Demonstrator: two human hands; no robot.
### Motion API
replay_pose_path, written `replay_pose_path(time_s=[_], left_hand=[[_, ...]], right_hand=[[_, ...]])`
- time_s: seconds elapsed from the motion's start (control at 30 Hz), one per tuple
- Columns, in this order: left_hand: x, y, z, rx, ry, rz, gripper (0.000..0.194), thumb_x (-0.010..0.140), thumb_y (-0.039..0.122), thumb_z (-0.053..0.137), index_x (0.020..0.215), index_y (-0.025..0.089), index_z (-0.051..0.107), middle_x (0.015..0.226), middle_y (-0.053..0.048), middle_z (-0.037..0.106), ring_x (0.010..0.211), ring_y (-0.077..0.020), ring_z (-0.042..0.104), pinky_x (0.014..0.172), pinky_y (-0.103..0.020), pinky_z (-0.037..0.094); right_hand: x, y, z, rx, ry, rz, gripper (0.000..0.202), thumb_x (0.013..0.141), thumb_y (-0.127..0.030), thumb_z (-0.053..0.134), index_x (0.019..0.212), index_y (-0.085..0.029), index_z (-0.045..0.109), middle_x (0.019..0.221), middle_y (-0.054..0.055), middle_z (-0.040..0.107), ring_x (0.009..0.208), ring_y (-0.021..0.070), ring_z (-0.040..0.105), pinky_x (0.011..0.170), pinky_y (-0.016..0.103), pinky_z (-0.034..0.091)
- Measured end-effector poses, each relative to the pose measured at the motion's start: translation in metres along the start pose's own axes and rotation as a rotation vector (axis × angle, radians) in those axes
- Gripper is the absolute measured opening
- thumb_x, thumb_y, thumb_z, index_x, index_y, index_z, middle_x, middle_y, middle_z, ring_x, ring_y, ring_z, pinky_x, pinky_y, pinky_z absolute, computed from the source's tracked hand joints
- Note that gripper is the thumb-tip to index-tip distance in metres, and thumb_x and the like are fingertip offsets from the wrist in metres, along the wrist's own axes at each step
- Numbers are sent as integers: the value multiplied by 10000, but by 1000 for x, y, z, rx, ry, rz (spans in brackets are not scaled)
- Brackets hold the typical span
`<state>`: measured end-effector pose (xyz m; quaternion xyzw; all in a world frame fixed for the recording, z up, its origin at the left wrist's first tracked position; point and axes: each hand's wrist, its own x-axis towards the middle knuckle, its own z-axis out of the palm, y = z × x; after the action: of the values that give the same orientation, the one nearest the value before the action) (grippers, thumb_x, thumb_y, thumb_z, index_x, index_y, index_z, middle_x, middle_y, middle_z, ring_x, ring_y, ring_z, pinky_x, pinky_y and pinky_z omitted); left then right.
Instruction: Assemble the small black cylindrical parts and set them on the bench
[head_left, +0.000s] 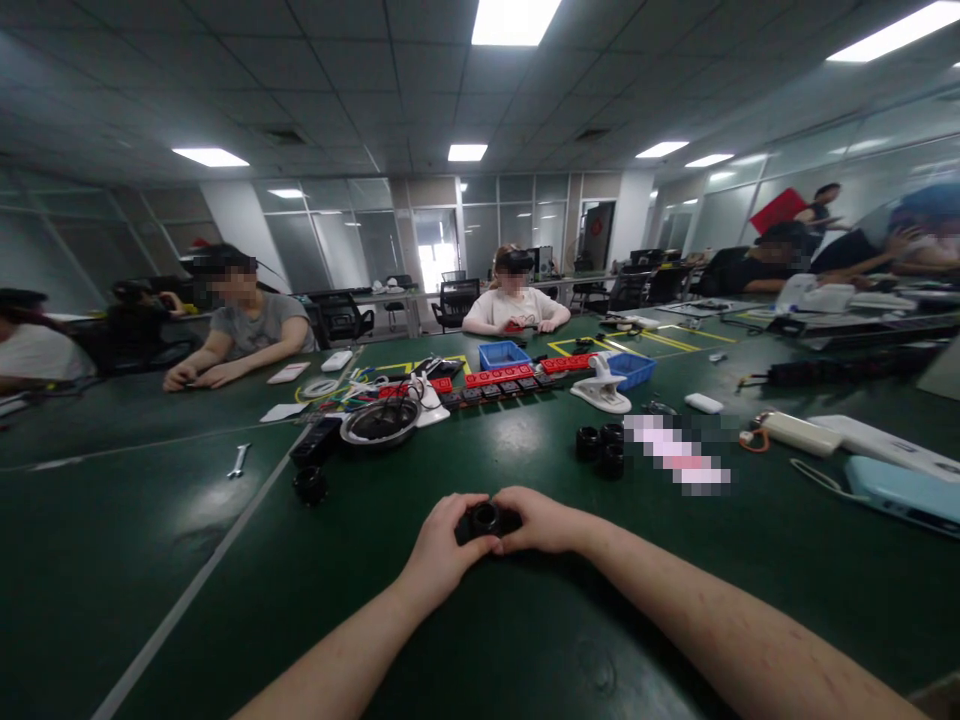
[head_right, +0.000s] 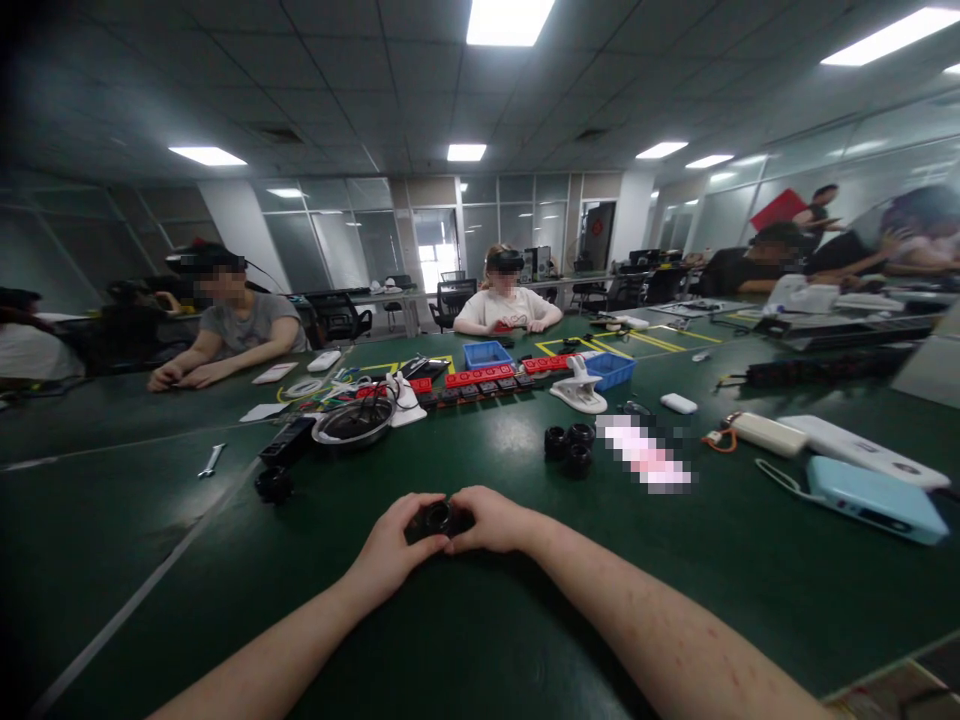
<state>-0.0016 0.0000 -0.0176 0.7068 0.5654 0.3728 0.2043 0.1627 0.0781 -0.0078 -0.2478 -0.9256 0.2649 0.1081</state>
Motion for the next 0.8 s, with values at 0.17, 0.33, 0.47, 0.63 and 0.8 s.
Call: replay_pose_path(time_s=[0.17,0.33,0.47,0.63,0.8], left_hand=[[-1,2,4,19,84,-50,326,614,220,681,912,196,553,894,-23,567,865,-211,537,750,-330,421],[0,1,2,17,84,-50,338,611,235,690,918,198,553,890,-21,567,857,-212,542,747,-335,428],[1,-2,-2,-7,48,-24,375,649,219,661,1008,227,555,980,-34,573,934,-221,529,774,-340,430],[2,-2,-4,-35,9,-21,423,676,224,645,1083,245,532,1029,-41,571,974,-219,519,801,-346,425],[1,0,-1,-15,44,-23,372,640,226,672,995,225,559,994,-36,580,950,-221,530,786,-343,429]], right_hand=[[0,-14,14,-308,145,139,394,625,-479,626,796,-132,554,736,49,576,653,181,512,572,278,353],[-1,-21,19,-406,205,104,441,643,-524,590,840,-131,551,804,79,577,753,225,514,677,342,363],[-2,-14,10,-182,147,24,448,615,-475,650,898,-142,551,863,65,562,789,206,503,688,315,377],[1,1,-1,60,32,-78,244,672,-272,649,857,-128,583,814,32,567,748,157,507,649,251,379],[1,2,5,100,65,19,247,649,-306,663,788,-129,563,730,5,556,651,129,499,550,216,352]])
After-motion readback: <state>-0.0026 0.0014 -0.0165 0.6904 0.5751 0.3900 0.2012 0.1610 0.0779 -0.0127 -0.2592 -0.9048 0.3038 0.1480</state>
